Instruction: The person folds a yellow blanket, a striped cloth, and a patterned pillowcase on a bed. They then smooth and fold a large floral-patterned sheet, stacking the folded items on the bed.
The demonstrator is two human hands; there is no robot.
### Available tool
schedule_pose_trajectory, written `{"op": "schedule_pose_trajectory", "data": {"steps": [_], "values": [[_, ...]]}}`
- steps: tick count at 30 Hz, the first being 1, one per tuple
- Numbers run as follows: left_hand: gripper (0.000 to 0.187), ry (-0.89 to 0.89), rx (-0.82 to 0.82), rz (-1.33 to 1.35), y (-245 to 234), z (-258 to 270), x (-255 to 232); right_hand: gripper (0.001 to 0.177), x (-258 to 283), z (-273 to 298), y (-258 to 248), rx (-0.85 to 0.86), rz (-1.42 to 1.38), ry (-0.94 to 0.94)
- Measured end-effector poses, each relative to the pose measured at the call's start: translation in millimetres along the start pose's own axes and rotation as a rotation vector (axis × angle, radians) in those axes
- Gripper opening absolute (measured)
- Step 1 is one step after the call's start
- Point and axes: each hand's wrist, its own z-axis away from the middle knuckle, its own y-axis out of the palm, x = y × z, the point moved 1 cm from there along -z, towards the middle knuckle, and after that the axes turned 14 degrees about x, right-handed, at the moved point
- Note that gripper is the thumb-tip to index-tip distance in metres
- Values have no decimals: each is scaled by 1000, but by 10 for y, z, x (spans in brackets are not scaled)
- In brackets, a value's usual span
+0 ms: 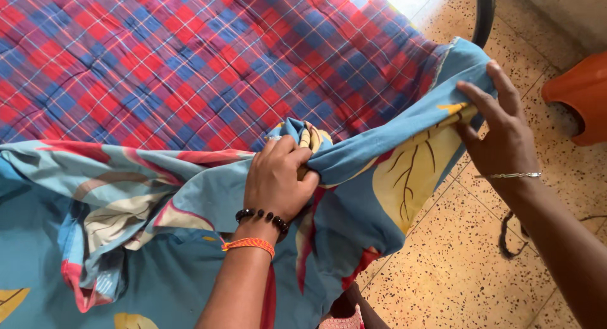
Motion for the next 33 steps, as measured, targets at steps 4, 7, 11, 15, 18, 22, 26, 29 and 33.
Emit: {"op": "schedule_pose_trajectory", "data": {"steps": [4,7,11,15,18,22,26,29,33], "values": [[18,-11,-21,8,77,-96,-65,12,-250,24,-67,-60,-100,63],[19,-14,-37,65,107,-189,-163,15,-305,147,-288,-107,-62,78],[19,23,-132,93,95,-366,-317,11,-305,272,-492,-108,-28,133],[18,7,-223,120,5,-532,-432,8,-325,316,-660,-44,-67,165],[17,5,-291,123,-122,-590,-487,14,-274,372,-741,34,2,170],[19,4,-334,124,-297,-659,-502,10,-287,393,-761,89,20,247],[17,-49,-299,101,-371,-652,-487,10,-398,397,-772,106,-66,118],[18,-38,-282,111,-355,-586,-502,12,-470,445,-841,149,-50,134],[17,-10,-284,101,-353,-595,-448,8,-443,517,-858,60,-224,117]]}}
